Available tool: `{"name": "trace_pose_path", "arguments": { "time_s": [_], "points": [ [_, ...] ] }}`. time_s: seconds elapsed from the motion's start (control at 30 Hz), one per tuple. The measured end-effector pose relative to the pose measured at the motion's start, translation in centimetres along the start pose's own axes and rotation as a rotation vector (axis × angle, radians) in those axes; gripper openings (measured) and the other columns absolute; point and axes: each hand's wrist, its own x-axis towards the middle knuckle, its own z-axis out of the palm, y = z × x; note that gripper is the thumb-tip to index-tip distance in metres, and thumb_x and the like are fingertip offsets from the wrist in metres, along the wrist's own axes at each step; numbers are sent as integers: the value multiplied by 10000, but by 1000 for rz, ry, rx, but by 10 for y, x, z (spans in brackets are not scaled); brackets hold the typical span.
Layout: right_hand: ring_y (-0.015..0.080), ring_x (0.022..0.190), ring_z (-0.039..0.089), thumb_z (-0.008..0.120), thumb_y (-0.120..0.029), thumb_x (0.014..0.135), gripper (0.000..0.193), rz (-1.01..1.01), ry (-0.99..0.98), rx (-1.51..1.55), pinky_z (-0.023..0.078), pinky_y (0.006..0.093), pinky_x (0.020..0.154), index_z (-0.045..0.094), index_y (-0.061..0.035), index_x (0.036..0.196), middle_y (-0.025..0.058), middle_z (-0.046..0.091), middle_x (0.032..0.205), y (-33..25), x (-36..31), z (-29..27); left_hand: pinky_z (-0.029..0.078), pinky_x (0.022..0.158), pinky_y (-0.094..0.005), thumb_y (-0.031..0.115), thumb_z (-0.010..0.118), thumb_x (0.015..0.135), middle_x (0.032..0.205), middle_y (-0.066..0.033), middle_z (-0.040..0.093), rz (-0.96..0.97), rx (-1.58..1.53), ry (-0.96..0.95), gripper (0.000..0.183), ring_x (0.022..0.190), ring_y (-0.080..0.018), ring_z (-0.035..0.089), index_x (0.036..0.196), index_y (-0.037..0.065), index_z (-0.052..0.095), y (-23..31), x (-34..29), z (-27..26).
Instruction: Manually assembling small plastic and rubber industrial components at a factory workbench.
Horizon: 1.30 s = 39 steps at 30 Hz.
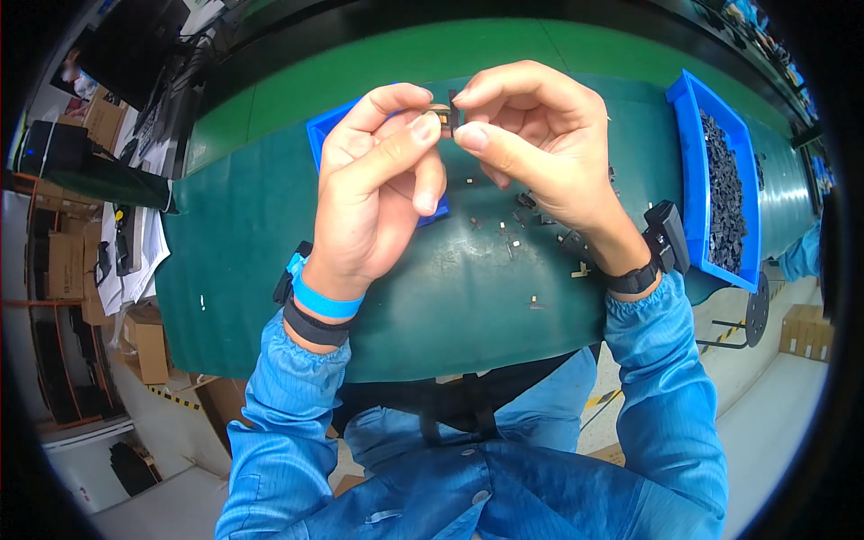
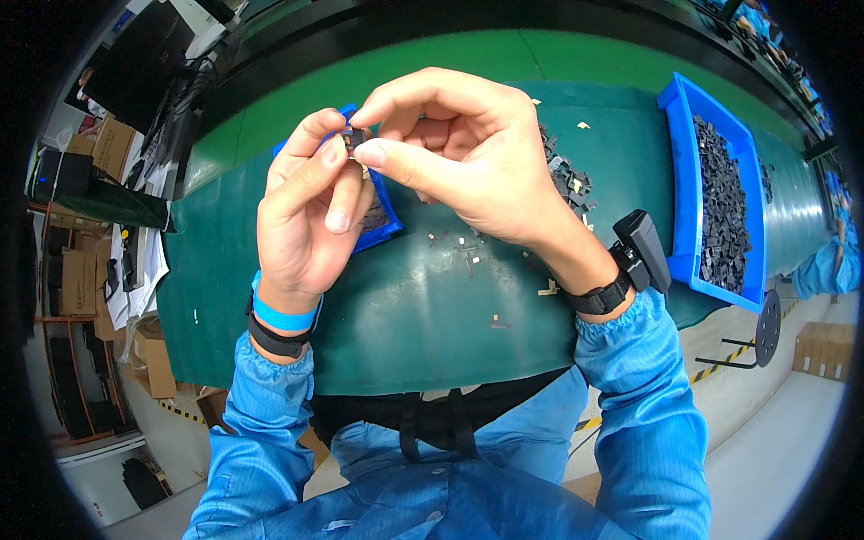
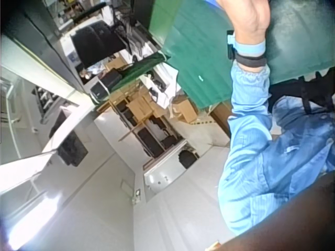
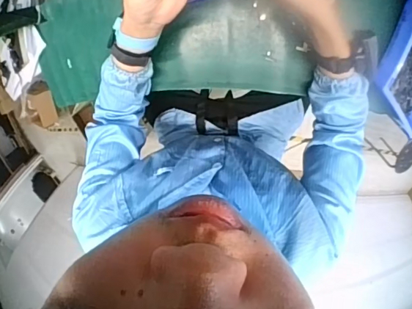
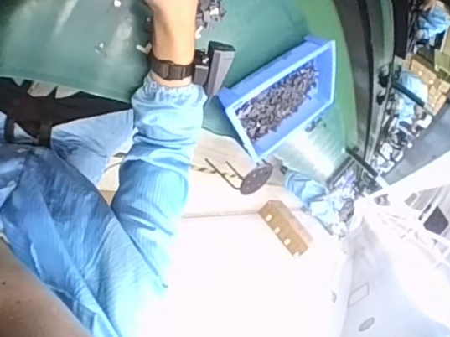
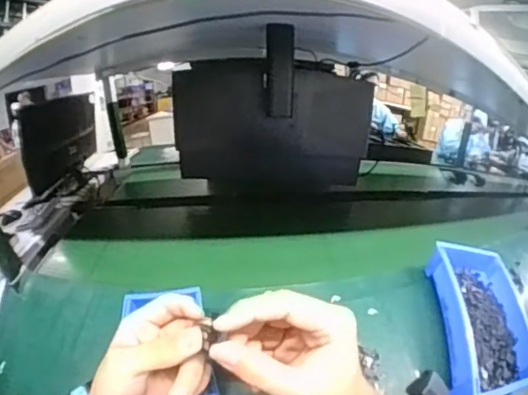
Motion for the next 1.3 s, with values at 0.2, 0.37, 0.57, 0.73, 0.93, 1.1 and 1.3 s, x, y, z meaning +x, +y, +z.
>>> {"name": "trace_pose_path", "arguments": {
  "time_s": [0.2,0.37,0.57,0.73,0.93,1.1,1.3],
  "points": [
    [33,757,650,776,-26,955,233,26,12,4,453,181,555,722,-9,1180,30,729,917,0,0,1,493,577,-281,23,661,1011,1067,-147,747,5,15,10,219,600,-148,610,1228,6,638,0,-1,1],
    [37,762,653,767,-23,959,236,13,-3,10,453,181,557,721,-7,1190,31,732,930,0,-1,-1,495,576,-280,15,673,1004,1072,-144,749,32,25,-9,200,608,-146,610,1202,17,648,0,-1,2],
    [36,758,653,762,-21,962,230,16,-10,23,447,181,553,722,-7,1189,30,731,931,1,-1,-3,493,576,-276,2,695,988,1061,-127,752,53,30,9,184,620,-143,607,1166,36,662,-1,0,2],
    [34,757,651,770,-27,959,233,23,-5,19,447,180,554,722,-6,1186,27,728,924,-1,-1,-2,492,572,-275,-7,704,982,1052,-121,758,66,34,21,174,621,-144,609,1145,40,668,-2,0,2],
    [36,751,654,779,-30,953,228,36,-13,2,452,177,562,719,-3,1172,33,726,910,-1,-1,-2,489,558,-269,-7,715,979,1016,-113,755,84,46,23,175,617,-146,621,1144,33,672,-3,0,1],
    [42,748,659,782,-37,948,220,109,-52,12,461,185,565,713,2,1153,38,725,899,-9,1,-3,493,552,-263,-6,724,973,969,-114,739,72,84,-2,207,608,-142,624,1164,25,651,-1,0,3],
    [50,767,667,779,-20,939,226,115,-94,29,485,190,599,709,11,1152,51,730,911,-10,0,-5,491,541,-256,-30,721,963,946,-101,728,41,51,-10,241,589,-144,629,1177,26,627,1,-1,7]
  ]
}}
